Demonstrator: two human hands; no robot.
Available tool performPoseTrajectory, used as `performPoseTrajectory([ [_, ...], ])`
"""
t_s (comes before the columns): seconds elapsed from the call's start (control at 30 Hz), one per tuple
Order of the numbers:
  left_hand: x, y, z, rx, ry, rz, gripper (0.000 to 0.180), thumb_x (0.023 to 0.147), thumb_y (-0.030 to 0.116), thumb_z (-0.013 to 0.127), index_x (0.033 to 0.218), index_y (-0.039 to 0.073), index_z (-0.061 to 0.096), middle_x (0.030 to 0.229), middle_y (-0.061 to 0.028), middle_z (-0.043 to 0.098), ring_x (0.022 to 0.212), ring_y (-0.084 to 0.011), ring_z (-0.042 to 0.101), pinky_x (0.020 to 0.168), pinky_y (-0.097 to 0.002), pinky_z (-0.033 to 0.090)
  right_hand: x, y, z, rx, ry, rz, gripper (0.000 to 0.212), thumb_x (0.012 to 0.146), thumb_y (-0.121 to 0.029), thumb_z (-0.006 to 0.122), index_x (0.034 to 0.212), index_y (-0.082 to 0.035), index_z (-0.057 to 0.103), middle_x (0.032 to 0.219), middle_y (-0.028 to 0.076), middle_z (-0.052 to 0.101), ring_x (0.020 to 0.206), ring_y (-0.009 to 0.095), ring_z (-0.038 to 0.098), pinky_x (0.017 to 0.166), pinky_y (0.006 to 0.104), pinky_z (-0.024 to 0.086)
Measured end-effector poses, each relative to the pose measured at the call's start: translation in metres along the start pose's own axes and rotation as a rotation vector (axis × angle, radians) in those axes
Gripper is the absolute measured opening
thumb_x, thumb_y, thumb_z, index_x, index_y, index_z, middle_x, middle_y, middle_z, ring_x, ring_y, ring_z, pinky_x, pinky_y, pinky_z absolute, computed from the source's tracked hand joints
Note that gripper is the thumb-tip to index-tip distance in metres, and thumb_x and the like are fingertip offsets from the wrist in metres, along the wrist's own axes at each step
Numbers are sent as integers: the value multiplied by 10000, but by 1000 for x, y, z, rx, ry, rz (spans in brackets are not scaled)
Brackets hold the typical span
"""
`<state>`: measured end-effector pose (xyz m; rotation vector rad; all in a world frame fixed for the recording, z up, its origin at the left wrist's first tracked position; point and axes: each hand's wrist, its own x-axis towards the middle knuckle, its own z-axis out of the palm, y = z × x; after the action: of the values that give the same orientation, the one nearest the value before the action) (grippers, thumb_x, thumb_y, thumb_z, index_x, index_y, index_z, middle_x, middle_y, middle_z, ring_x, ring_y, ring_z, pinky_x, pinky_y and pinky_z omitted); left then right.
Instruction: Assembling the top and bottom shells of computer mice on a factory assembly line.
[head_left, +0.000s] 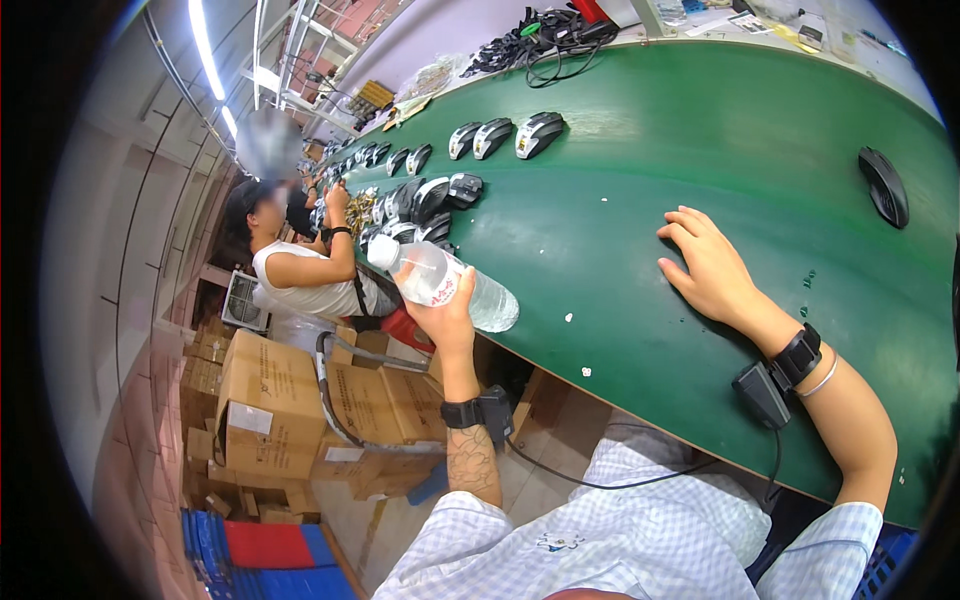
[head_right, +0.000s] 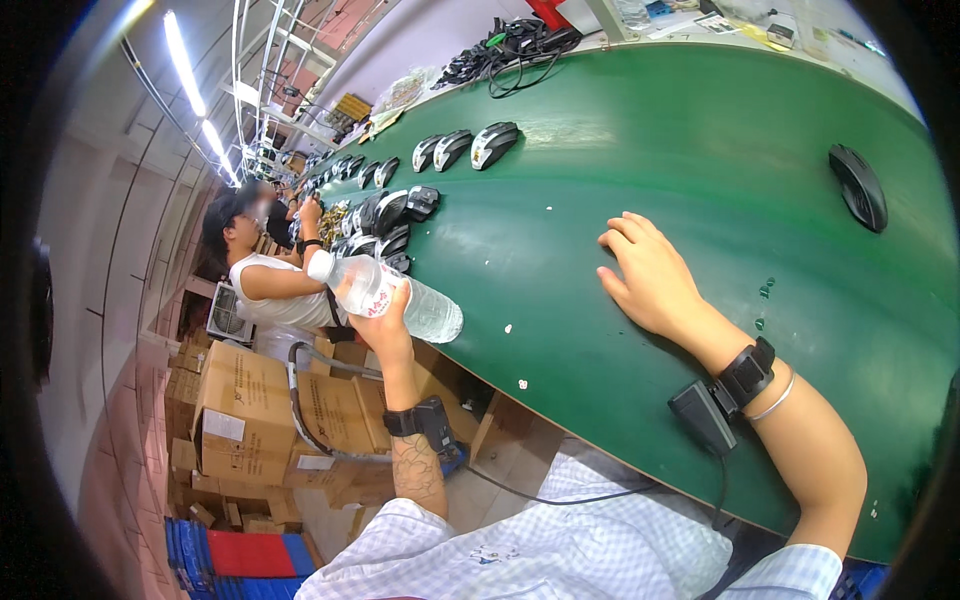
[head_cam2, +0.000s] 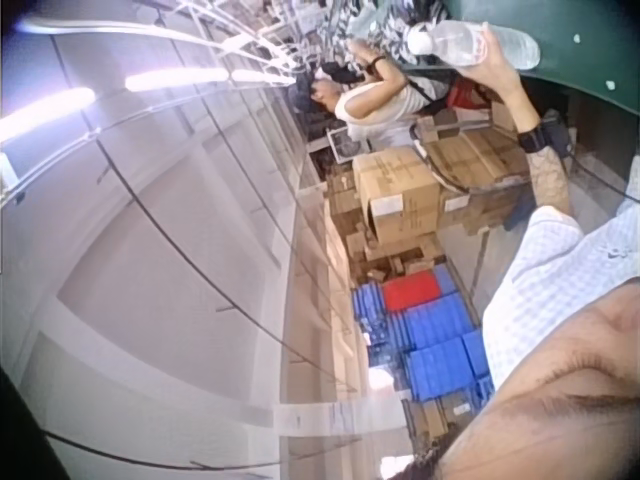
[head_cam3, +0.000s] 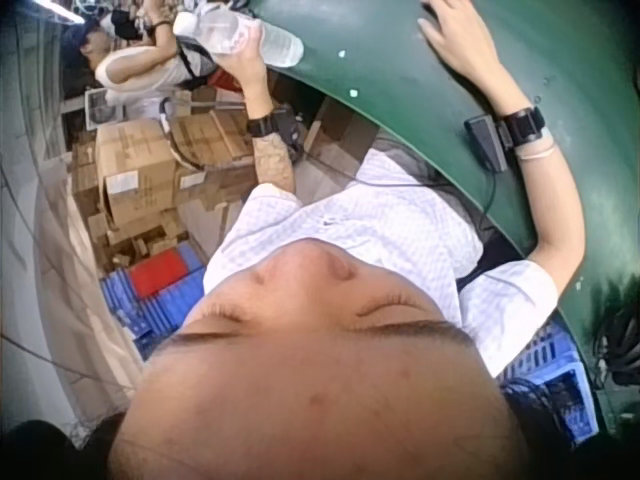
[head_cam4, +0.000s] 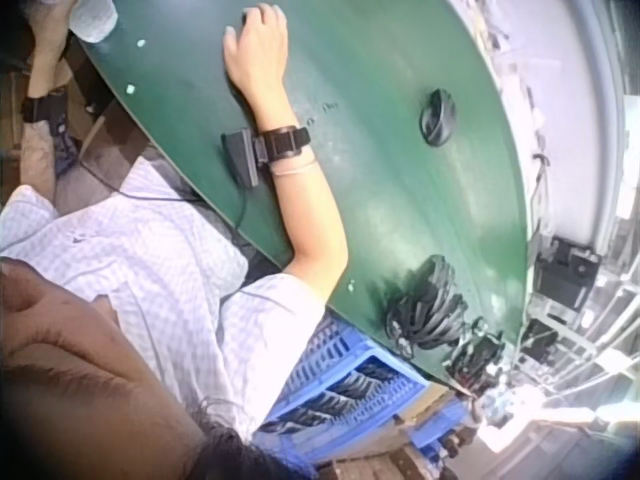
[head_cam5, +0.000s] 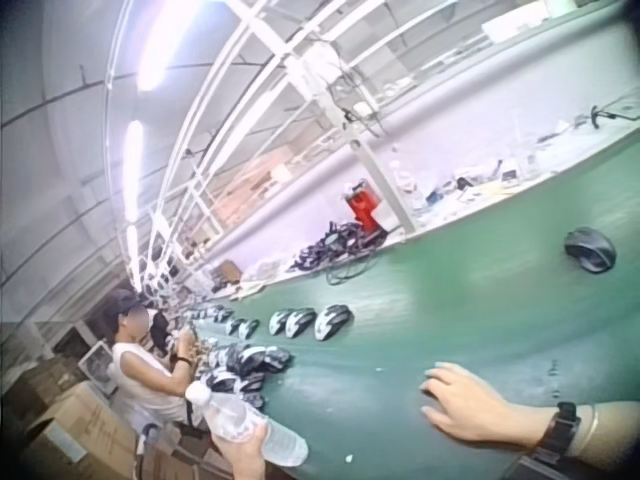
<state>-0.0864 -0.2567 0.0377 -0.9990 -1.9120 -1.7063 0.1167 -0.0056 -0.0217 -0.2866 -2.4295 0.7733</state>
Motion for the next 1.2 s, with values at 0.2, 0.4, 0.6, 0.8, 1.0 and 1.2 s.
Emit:
performPoseTrajectory([
  [0.2, -7, -13, 8, -96, 156, -27, 680, 674, -26, 739, 1242, -9, 366, 1146, -113, 482, 1008, -186, 517, 874, -319, 432, -1, 3, 1, -27, -5, -11, 301, 793, -128, 613, 1051, 17, 558, 1229, 174, 503, 1239, 341, 399, 1021, 406, 357],
  [0.4, -14, -27, 11, 24, 187, 124, 705, 736, -30, 703, 1327, -6, 321, 1248, -116, 460, 1092, -196, 498, 951, -337, 401, -3, 2, -1, -35, -11, -16, 302, 793, -127, 614, 1055, 13, 556, 1231, 177, 502, 1240, 342, 398, 1021, 405, 358],
  [0.6, -18, -31, 14, 3, 232, 115, 719, 735, -24, 714, 1332, -7, 314, 1292, -131, 439, 1137, -205, 484, 966, -341, 403, -3, 0, -2, -47, -18, -29, 303, 796, -130, 615, 1055, 14, 551, 1230, 183, 500, 1237, 348, 399, 1019, 408, 359],
  [0.8, -28, -31, 20, 15, 248, 15, 712, 729, -5, 727, 1318, -15, 329, 1275, -144, 461, 1129, -206, 492, 963, -343, 406, -2, 2, -2, -54, -5, -45, 293, 798, -130, 612, 1047, 13, 552, 1226, 183, 502, 1228, 352, 407, 1018, 409, 360],
  [1.0, -37, -32, 22, 21, 220, -3, 790, 694, 59, 766, 1318, -40, 292, 1278, -172, 435, 1158, -244, 460, 993, -384, 363, -2, 1, -1, -61, 0, -54, 292, 800, -127, 610, 1047, 19, 551, 1219, 184, 506, 1223, 349, 413, 1013, 404, 365],
  [1.2, -39, -32, 24, 35, 187, -30, 822, 649, 48, 797, 1309, -35, 314, 1266, -160, 447, 1151, -242, 463, 995, -374, 357, -3, 2, -2, -69, 2, -51, 300, 799, -127, 614, 1053, 18, 547, 1213, 183, 508, 1219, 349, 416, 1010, 402, 368],
])
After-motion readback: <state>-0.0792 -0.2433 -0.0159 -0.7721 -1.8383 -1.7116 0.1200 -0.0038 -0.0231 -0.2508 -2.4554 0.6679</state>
